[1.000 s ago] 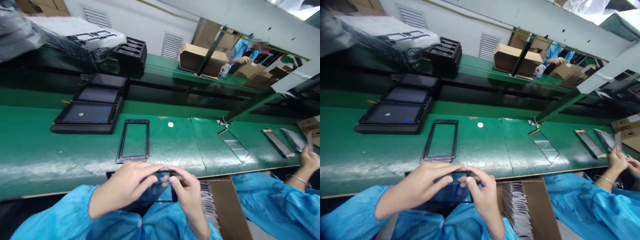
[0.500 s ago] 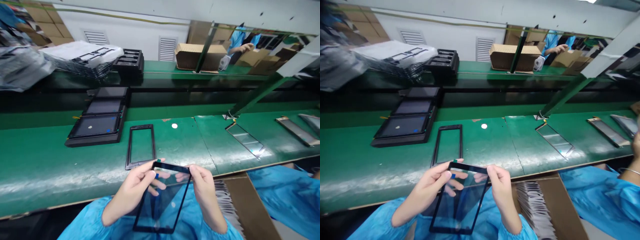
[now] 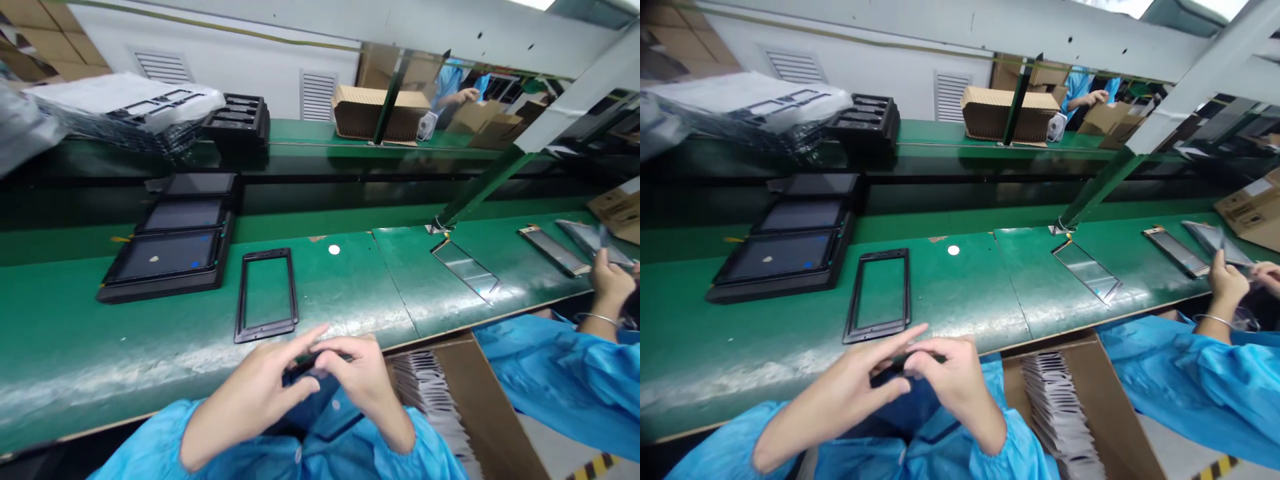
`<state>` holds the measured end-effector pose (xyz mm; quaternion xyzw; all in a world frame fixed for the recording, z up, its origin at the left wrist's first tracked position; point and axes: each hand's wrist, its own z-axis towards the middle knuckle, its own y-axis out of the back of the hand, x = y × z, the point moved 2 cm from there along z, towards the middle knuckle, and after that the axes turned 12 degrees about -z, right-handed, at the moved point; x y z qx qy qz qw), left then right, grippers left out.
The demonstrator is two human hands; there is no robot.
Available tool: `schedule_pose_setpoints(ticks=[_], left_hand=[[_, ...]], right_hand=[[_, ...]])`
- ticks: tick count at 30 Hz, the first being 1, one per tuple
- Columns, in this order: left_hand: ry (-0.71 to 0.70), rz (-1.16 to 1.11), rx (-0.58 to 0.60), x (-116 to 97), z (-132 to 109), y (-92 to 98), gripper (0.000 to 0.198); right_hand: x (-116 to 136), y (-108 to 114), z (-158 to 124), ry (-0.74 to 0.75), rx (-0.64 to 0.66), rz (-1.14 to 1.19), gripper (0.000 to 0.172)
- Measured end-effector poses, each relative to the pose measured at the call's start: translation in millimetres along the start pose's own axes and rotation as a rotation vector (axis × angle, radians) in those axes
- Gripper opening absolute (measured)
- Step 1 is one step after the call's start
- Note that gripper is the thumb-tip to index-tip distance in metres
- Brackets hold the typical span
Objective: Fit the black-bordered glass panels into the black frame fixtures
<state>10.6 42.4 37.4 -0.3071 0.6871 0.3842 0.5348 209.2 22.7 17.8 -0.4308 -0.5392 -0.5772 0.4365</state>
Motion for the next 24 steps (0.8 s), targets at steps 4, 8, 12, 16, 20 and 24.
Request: schedule_pose_setpoints(ticks=[4,8,12,16,20,24], left_hand=[[0.127,-0.198,-0.089,7.7,-1.0,0.3,0.044],[0.144,-0.431,-0.338,22.4,-6.7,10.5,0.039],[0.115,-0.506,-0.446,28.8,-7.8,16.1,0.045],[0.036,-0.357,-0.419,23.9,-5.5,20.5,0.036],[-0.307,0.298,-0.432,-0.4,-1.7,23.4,0.042],[-0.445,0.609,-0.153,-17.2,11.8,11.6,0.037]], right_hand=[[-17.4,29.6,1.1,0.044,-0.304,-0.099,0.024],[-49.8,60.5,-3.6,-0.112,-0.246,0.000,0.043],[-55.7,54.7,-17.1,-0.207,-0.105,0.259,0.046],[-41.3,43.7,-22.6,-0.198,-0.194,0.221,0.033],[-29.2,34.6,-21.6,-0.225,-0.224,0.148,0.033],[-23.1,22.1,-24.4,-0.291,-0.267,0.114,0.040]])
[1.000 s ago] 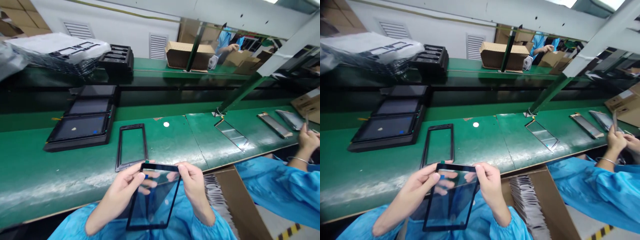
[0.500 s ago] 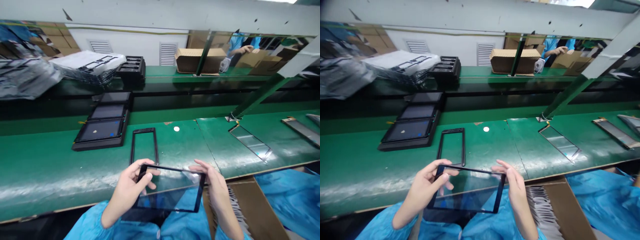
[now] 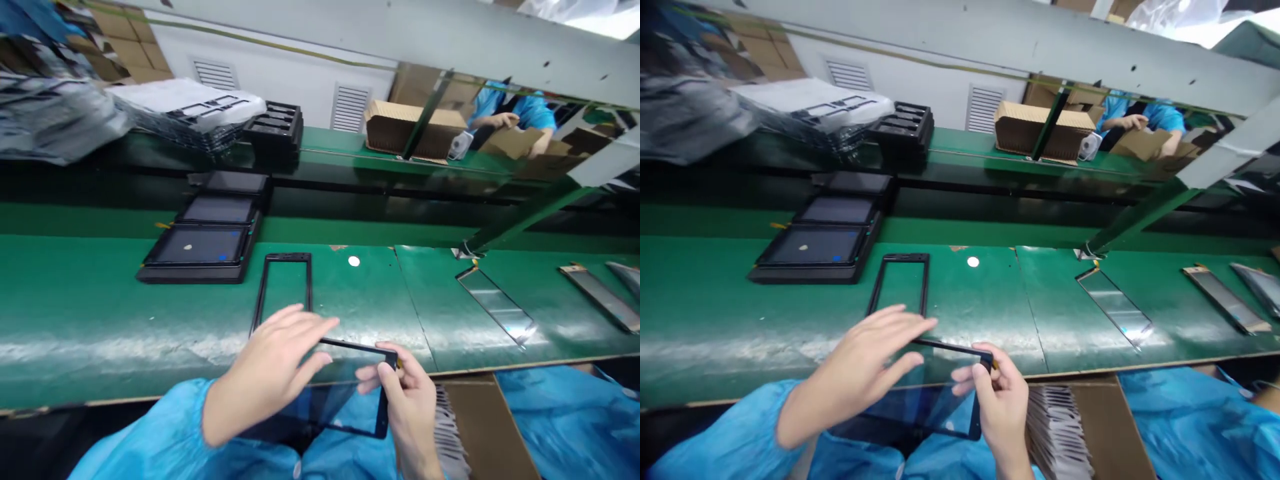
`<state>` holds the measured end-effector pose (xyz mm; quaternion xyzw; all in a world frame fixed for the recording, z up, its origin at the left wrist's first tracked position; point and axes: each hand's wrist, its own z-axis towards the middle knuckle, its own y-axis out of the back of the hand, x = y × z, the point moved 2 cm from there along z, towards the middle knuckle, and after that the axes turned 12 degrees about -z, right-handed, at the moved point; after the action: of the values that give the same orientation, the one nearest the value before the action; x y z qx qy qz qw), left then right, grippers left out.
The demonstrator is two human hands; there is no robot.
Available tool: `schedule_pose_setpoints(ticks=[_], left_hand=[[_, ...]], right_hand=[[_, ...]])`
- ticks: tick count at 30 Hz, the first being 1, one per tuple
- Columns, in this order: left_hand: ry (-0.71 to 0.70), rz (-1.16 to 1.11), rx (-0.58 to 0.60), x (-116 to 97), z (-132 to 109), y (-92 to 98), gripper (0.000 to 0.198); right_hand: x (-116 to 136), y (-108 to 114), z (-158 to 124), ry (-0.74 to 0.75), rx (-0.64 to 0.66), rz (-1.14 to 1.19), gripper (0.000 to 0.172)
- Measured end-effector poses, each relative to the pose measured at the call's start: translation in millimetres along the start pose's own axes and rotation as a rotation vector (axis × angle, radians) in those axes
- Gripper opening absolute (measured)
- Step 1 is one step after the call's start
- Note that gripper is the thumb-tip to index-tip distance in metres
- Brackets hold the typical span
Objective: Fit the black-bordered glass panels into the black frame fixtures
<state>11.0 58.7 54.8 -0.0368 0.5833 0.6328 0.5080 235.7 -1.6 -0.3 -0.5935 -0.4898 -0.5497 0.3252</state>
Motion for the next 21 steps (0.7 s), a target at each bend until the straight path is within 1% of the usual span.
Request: schedule_pose_setpoints(ticks=[2,4,5,6,7,8,9,10,11,12,13,14,15,16,17,18,19,20,21], left_hand=[[0.028,-0.041,0.073,0.4,6.8,-4.5,0.028],[0.086,-0.086,0.104,4.6,9.6,-5.9,0.029],[0.098,-0.101,0.098,7.3,9.6,-4.6,0.029],[0.095,-0.103,0.056,10.1,8.8,-1.5,0.029],[0.086,-0.098,-0.037,12.9,7.3,3.5,0.030],[0.084,-0.101,-0.186,15.9,5.0,9.9,0.039],[0.101,-0.129,-0.377,19.2,1.9,16.6,0.054],[0.135,-0.203,-0.569,22.9,-1.9,22.0,0.070],[0.177,-0.333,-0.716,27.0,-5.3,24.6,0.084],[0.217,-0.510,-0.786,31.4,-7.4,24.0,0.092],[0.259,-0.701,-0.778,35.7,-7.8,20.8,0.094],[0.302,-0.869,-0.718,39.9,-6.8,16.4,0.089],[0.346,-0.980,-0.650,44.5,-5.1,12.8,0.079],[0.389,-1.018,-0.616,50.4,-2.9,12.0,0.067],[0.418,-0.974,-0.632,58.2,-0.2,15.6,0.057],[0.430,-0.829,-0.671,68.0,3.8,24.4,0.048],[0.420,-0.618,-0.701,79.8,9.7,38.1,0.043],[0.393,-0.393,-0.709,93.8,18.0,55.7,0.042],[0.365,-0.101,-0.679,109.9,28.9,76.0,0.043]], right_hand=[[-0.7,-2.7,0.0,-0.006,-0.008,-0.012,0.043],[-1.8,-2.1,6.8,0.003,-0.005,-0.036,0.044],[-1.9,-1.6,13.0,0.016,0.007,-0.050,0.044],[-1.4,-1.5,21.0,0.031,0.023,-0.058,0.045],[-0.3,-2.4,30.2,0.046,0.032,-0.048,0.046],[1.6,-4.8,40.0,0.055,0.028,-0.013,0.047],[4.1,-9.2,49.6,0.058,0.015,0.053,0.048],[6.9,-16.1,58.4,0.055,-0.004,0.141,0.049],[9.8,-25.4,65.9,0.048,-0.020,0.237,0.050],[12.6,-37.2,71.9,0.043,-0.025,0.326,0.051],[14.9,-50.9,76.5,0.041,-0.010,0.392,0.052],[16.4,-65.5,80.0,0.038,0.022,0.430,0.052],[16.8,-79.9,83.0,0.037,0.062,0.446,0.052],[15.9,-92.8,86.0,0.039,0.105,0.446,0.052],[13.7,-103.1,89.2,0.049,0.143,0.432,0.053],[10.0,-110.1,93.0,0.070,0.165,0.405,0.055],[4.9,-113.6,97.3,0.100,0.165,0.361,0.057],[-1.5,-113.8,101.8,0.134,0.145,0.302,0.059],[-8.9,-111.8,106.0,0.165,0.115,0.233,0.061]])
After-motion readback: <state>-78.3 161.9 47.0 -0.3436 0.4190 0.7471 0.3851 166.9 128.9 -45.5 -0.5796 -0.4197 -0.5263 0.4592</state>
